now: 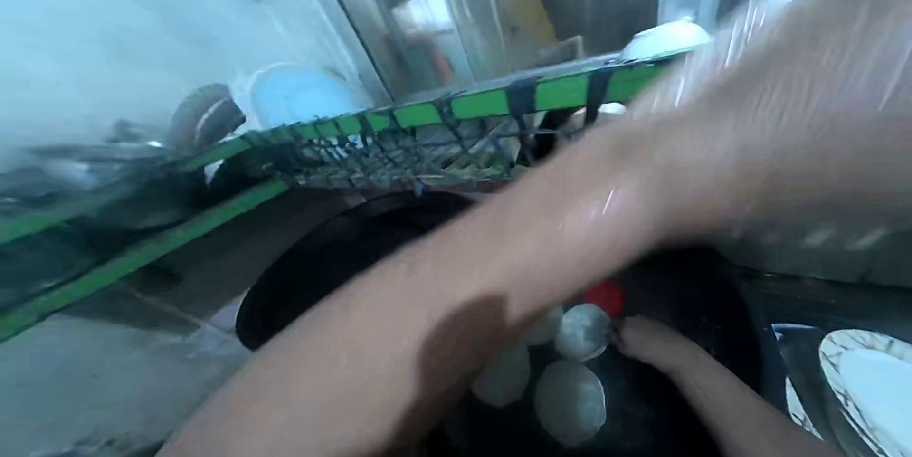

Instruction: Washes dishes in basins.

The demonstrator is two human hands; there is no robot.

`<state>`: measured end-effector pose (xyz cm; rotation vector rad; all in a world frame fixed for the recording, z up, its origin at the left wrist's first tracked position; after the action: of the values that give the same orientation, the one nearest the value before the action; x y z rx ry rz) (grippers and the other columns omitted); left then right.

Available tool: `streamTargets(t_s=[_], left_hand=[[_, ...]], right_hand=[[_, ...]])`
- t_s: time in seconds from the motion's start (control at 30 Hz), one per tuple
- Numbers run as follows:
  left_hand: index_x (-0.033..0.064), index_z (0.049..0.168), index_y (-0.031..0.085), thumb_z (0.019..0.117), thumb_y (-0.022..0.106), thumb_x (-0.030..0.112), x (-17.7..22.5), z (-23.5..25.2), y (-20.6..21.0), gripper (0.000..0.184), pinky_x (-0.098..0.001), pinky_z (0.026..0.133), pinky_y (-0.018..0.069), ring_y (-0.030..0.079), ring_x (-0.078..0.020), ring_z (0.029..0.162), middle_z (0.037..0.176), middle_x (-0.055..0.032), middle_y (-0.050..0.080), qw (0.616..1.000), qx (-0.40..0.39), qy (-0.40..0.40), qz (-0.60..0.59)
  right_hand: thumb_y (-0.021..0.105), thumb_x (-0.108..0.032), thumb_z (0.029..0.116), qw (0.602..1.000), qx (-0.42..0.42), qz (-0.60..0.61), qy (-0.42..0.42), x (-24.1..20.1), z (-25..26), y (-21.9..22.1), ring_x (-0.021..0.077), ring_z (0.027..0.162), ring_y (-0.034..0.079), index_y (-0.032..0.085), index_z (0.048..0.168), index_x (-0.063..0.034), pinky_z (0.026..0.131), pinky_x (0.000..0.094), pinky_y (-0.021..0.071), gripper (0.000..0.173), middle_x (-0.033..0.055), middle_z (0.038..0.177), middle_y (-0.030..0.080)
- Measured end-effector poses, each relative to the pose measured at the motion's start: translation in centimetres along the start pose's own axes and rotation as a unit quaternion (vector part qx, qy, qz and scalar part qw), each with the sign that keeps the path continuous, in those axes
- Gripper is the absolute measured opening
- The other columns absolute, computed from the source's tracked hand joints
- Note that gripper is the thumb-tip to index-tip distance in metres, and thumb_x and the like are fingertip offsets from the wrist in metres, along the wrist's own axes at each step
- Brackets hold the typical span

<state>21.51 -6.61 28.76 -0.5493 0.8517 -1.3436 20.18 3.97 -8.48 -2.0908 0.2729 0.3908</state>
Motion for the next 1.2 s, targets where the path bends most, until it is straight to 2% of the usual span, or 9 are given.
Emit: streamTargets(t_s=[0.1, 0.17, 0.3, 0.47, 0.6, 0.7, 0.9, 1.1, 1.2], left_hand=[[0.0116, 0.095, 0.076, 0.0958, 0.066, 0.016, 0.2, -12.5, 5.2, 0.01, -0.0372, 0.077, 0.0559, 0.067, -0.017, 0.086, 0.088, -0.0036, 0.069, 0.955, -0.259, -0.122, -0.083], [0.0046, 0.101, 0.073, 0.1011, 0.062, 0.015, -3.5, -23.1, 9.1, 0.015, -0.0462, 0.081, 0.0552, 0.067, -0.0254, 0.09, 0.096, -0.0119, 0.069, 0.832, -0.42, -0.338, -0.133], [0.0025, 0.118, 0.07, 0.1032, 0.058, 0.021, -7.9, -39.2, 12.3, 0.027, -0.058, 0.094, 0.0508, 0.066, -0.036, 0.108, 0.115, -0.0195, 0.069, 0.646, -0.457, -0.598, -0.123], [-0.0055, 0.121, 0.066, 0.0995, 0.059, 0.018, -7.6, -43.9, 16.5, 0.032, -0.0654, 0.099, 0.0455, 0.059, -0.0432, 0.122, 0.127, -0.0261, 0.063, 0.597, -0.51, -0.61, -0.106], [-0.0083, 0.129, 0.062, 0.1036, 0.052, 0.013, -6.8, -45.3, 18.9, 0.035, -0.0609, 0.109, 0.0398, 0.051, -0.0421, 0.134, 0.139, -0.0265, 0.057, 0.578, -0.489, -0.639, -0.137], [-0.007, 0.141, 0.053, 0.1045, 0.05, 0.012, -6.7, -45.8, 19.9, 0.041, -0.056, 0.12, 0.0288, 0.037, -0.0406, 0.146, 0.154, -0.0235, 0.044, 0.606, -0.453, -0.641, -0.129], [0.0002, 0.145, 0.052, 0.1058, 0.049, 0.022, -6.1, -42.3, 20.1, 0.045, -0.0609, 0.113, 0.0355, 0.04, -0.042, 0.143, 0.154, -0.0238, 0.043, 0.668, -0.459, -0.579, -0.086], [-0.0106, 0.125, 0.061, 0.1046, 0.053, 0.031, -2.3, -39.5, 23.3, 0.047, -0.0641, 0.106, 0.0421, 0.052, -0.0466, 0.131, 0.137, -0.0315, 0.056, 0.647, -0.516, -0.53, -0.186], [-0.0106, 0.142, 0.05, 0.1053, 0.054, 0.024, -0.7, -41.5, 25.2, 0.051, -0.0609, 0.116, 0.0318, 0.042, -0.0462, 0.142, 0.149, -0.0314, 0.047, 0.676, -0.474, -0.52, -0.218]], right_hand=[[0.036, -0.035, 0.112, 0.999, 0.02, 0.028, 0.023, 0.0, 0.2, 0.4, 0.0441, 0.138, 0.048, 0.05, 0.145, 0.0044, 0.114, 0.0602, 0.0351, 0.053, 0.0297, 0.145, 0.052], [0.033, -0.033, 0.113, 0.998, -0.008, 0.037, 0.049, 0.5, 1.1, 1.5, 0.0453, 0.141, 0.044, 0.046, 0.148, 0.0048, 0.116, 0.0607, 0.032, 0.053, 0.0306, 0.149, 0.048], [0.029, -0.043, 0.1124, 0.991, 0.006, 0.092, 0.099, 2.0, 3.3, 2.7, 0.0415, 0.147, 0.038, 0.046, 0.149, 0.0043, 0.12, 0.0569, 0.0265, 0.062, 0.0283, 0.154, 0.043], [0.05, -0.026, 0.1089, 0.978, 0.073, 0.175, 0.091, 3.6, 5.2, 3.7, 0.0375, 0.14, 0.047, 0.053, 0.141, 0.0093, 0.119, 0.0475, 0.0329, 0.047, 0.0287, 0.146, 0.051], [0.048, -0.016, 0.1083, 0.984, 0.027, 0.06, 0.163, 3.3, 4.0, 2.8, 0.041, 0.143, 0.043, 0.048, 0.144, 0.0097, 0.118, 0.0528, 0.0323, 0.044, 0.0299, 0.149, 0.048], [0.05, -0.018, 0.1079, 0.975, 0.109, 0.106, 0.161, 3.5, 3.0, 0.8, 0.041, 0.136, 0.051, 0.054, 0.143, 0.0011, 0.114, 0.056, 0.0382, 0.04, 0.0266, 0.143, 0.055], [0.053, -0.015, 0.1059, 0.981, 0.085, 0.088, 0.15, 3.5, 3.1, 0.3, 0.0425, 0.135, 0.051, 0.05, 0.143, 0.0075, 0.113, 0.0558, 0.0391, 0.043, 0.0303, 0.142, 0.054], [0.055, -0.011, 0.1039, 0.962, 0.152, 0.211, 0.081, 3.7, 3.5, -0.8, 0.0395, 0.13, 0.056, 0.052, 0.144, 0.0014, 0.11, 0.0558, 0.042, 0.042, 0.0274, 0.138, 0.057], [0.057, -0.008, 0.1022, 0.953, 0.167, 0.239, 0.084, 3.6, 2.9, -1.7, 0.0395, 0.128, 0.057, 0.05, 0.147, -0.0021, 0.109, 0.0559, 0.0432, 0.045, 0.0271, 0.138, 0.058]])
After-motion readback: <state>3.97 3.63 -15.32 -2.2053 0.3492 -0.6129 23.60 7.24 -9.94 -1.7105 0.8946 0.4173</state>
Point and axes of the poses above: each hand's wrist, its own z-axis towards the middle knuckle, its own y-axis out of the palm, x = y × z, the point moved 9 cm from there along z, towards the middle knuckle
